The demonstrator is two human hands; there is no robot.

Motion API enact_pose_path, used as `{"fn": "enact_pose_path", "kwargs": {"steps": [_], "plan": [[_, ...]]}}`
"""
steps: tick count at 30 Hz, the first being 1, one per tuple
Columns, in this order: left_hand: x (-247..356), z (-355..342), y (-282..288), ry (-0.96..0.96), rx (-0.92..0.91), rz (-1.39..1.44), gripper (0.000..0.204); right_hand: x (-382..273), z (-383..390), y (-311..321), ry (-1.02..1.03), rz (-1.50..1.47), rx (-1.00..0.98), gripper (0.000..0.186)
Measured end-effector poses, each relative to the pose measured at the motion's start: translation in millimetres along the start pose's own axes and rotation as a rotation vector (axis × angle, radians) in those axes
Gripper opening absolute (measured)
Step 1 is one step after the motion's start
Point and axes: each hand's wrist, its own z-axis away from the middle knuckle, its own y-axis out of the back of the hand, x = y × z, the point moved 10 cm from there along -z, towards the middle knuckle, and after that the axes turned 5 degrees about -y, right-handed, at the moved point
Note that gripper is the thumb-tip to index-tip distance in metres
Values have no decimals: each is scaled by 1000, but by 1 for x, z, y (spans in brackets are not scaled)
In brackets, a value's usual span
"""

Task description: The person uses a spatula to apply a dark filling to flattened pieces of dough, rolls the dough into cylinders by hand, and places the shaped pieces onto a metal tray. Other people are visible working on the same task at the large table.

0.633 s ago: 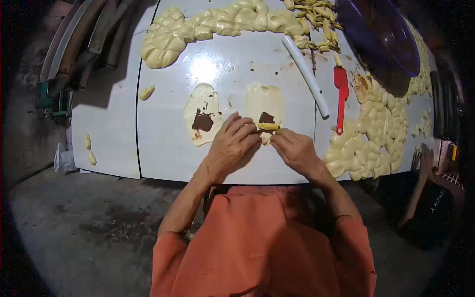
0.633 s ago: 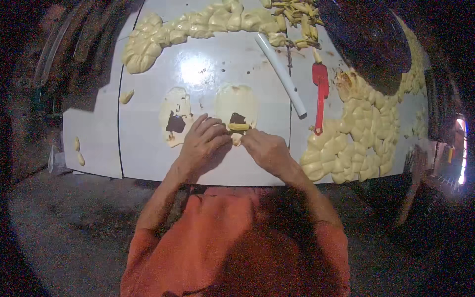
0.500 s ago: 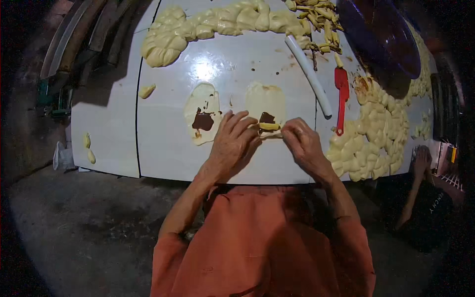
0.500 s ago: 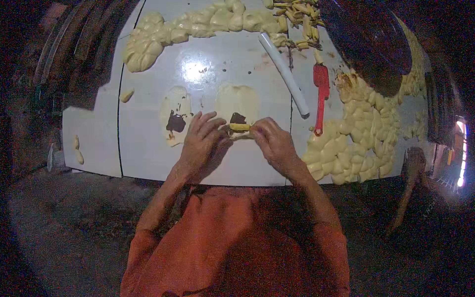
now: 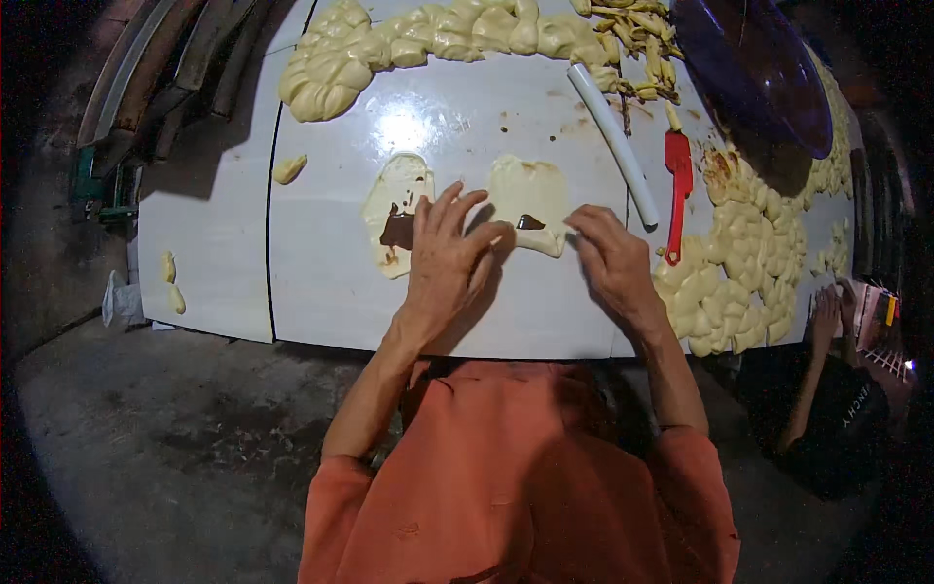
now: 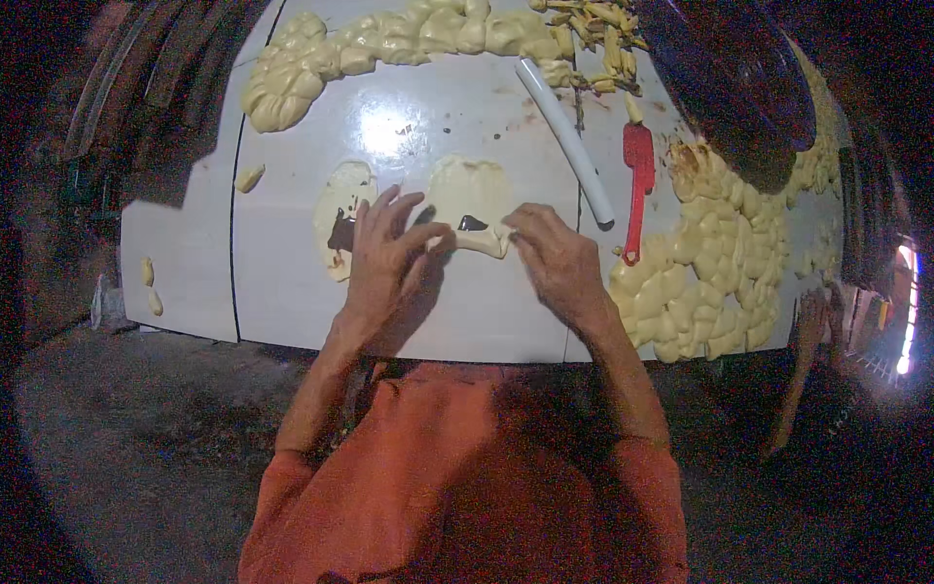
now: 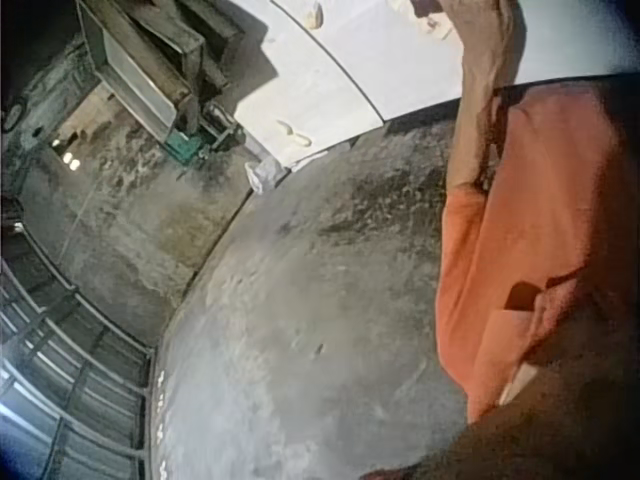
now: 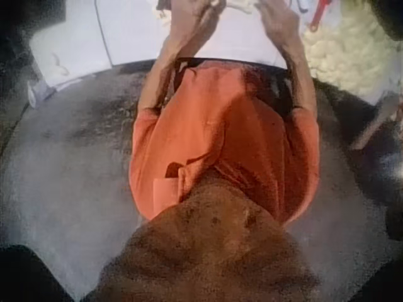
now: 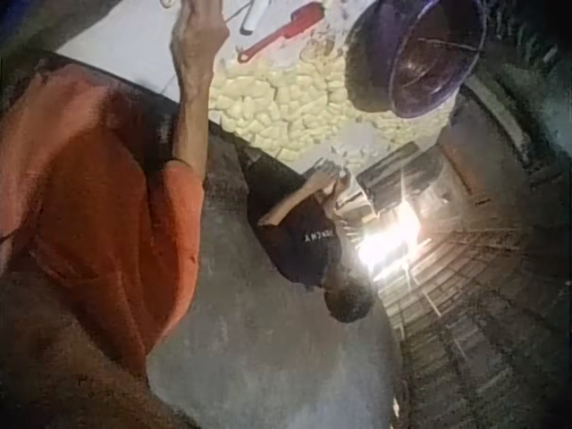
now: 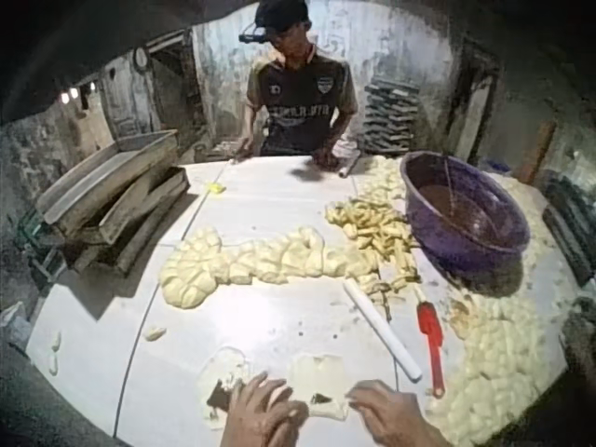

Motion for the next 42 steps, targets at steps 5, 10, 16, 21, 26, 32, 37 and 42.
{"fn": "enact_pose_path", "kwargs": {"steps": [5,10,16,21,26,32,37,42], "plan": [[22,-10,-1,-143,-36,52,21,-31,4,-24,262,223,-73,27],[24,-23,1,-175,-62,74,19,-26,-8,-24,216,177,-131,16],[8,-23,-5,-47,-30,68,16,3,-26,-20,-93,220,-21,15],[6,-17,0,-71,-3,61,26,-1,-16,-10,125,96,106,21],[17,-20,6,-195,-39,32,26,-17,-12,-24,303,291,-44,24],[4,-30,8,-135,81,-35,20,8,-32,-24,12,191,-3,18],[15,-28,7,-168,55,43,29,-28,-21,-22,290,260,-12,23],[16,-44,8,-181,68,121,21,-9,-40,-26,179,152,-108,20]]}}
